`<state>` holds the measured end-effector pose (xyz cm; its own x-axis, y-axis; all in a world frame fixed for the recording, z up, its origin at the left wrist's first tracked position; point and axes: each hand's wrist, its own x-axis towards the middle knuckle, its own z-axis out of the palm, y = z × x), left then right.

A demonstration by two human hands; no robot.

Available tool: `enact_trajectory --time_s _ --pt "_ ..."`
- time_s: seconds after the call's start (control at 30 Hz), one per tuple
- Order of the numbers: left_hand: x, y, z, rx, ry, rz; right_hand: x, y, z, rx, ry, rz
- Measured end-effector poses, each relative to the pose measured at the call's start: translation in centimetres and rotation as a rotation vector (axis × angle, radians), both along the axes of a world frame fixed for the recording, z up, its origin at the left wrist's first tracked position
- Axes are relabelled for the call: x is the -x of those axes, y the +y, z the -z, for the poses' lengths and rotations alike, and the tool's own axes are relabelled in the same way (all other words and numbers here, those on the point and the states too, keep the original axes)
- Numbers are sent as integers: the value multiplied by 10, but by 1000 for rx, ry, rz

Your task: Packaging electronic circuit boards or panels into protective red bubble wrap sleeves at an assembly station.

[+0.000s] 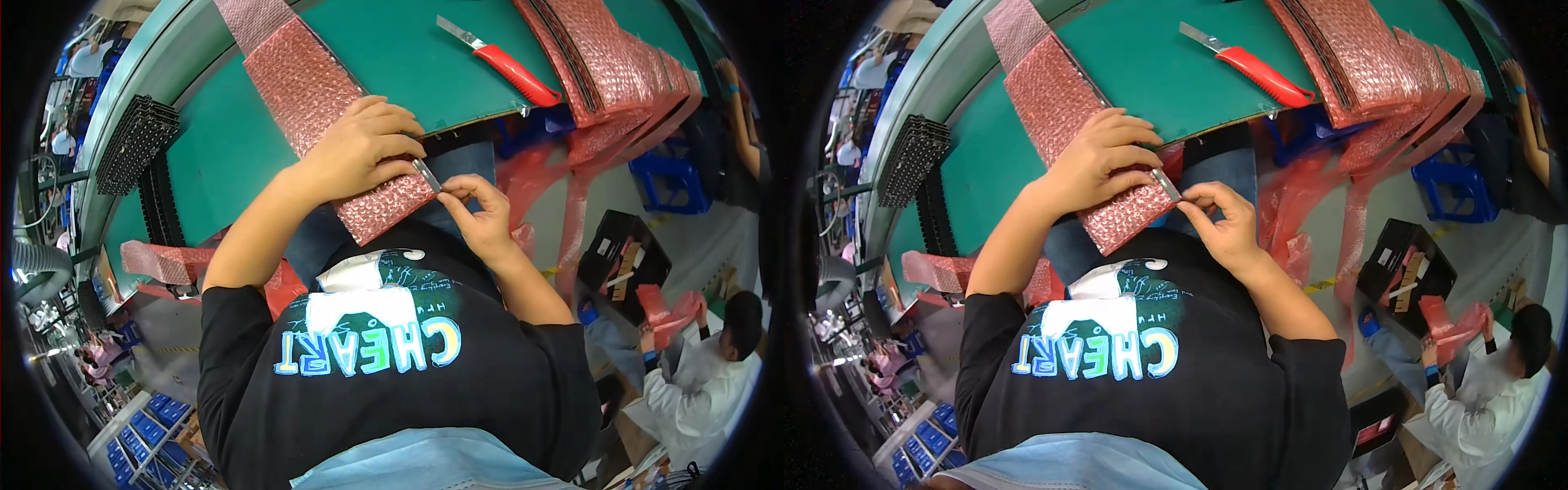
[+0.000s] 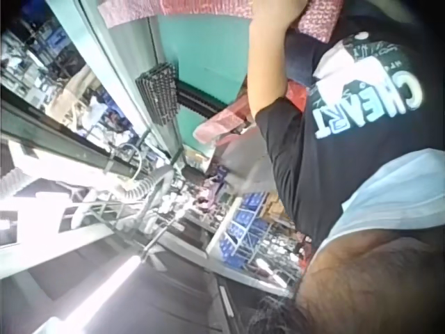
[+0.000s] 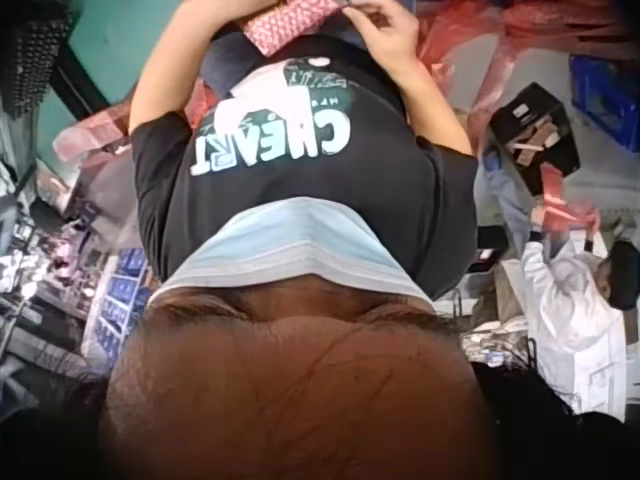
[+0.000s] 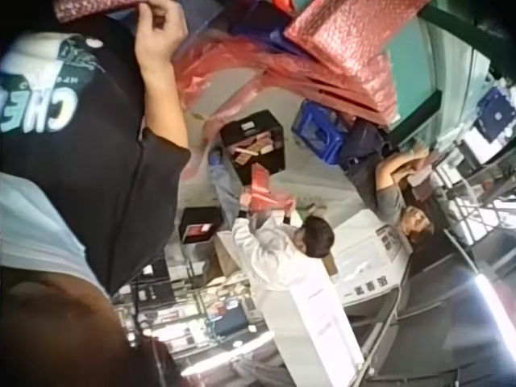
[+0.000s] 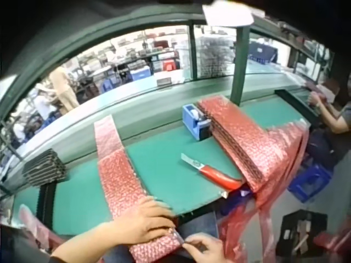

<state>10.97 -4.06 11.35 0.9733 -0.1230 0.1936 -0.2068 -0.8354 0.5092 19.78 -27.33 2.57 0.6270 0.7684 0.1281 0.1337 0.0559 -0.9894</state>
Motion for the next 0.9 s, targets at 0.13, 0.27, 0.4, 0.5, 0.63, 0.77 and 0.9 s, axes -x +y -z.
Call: enact_trajectory --time_s 0.13,0.27,0.4,0.5,0.63,0.77,0.9 --pt "26 -10 -9 -110 -184 -207 1 4 -4 -36 -65 1" --pt "75 -30 44 83 -468 -679 4 13 -4 -112 -228 -1" --pt "90 -73 90 596 -566 -939 4 14 -5 -105 -441 -36" --pt "74 -79 82 615 -630 -803 8 12 -12 -75 -482 -76" --pt "68 -86 74 541 -671 -780 11 12 -20 -32 -610 -83" --pt "69 -88 71 493 -683 -734 13 12 -21 14 -831 -46" --pt "82 -82 72 315 -398 -785 9 14 -18 -3 -725 -80"
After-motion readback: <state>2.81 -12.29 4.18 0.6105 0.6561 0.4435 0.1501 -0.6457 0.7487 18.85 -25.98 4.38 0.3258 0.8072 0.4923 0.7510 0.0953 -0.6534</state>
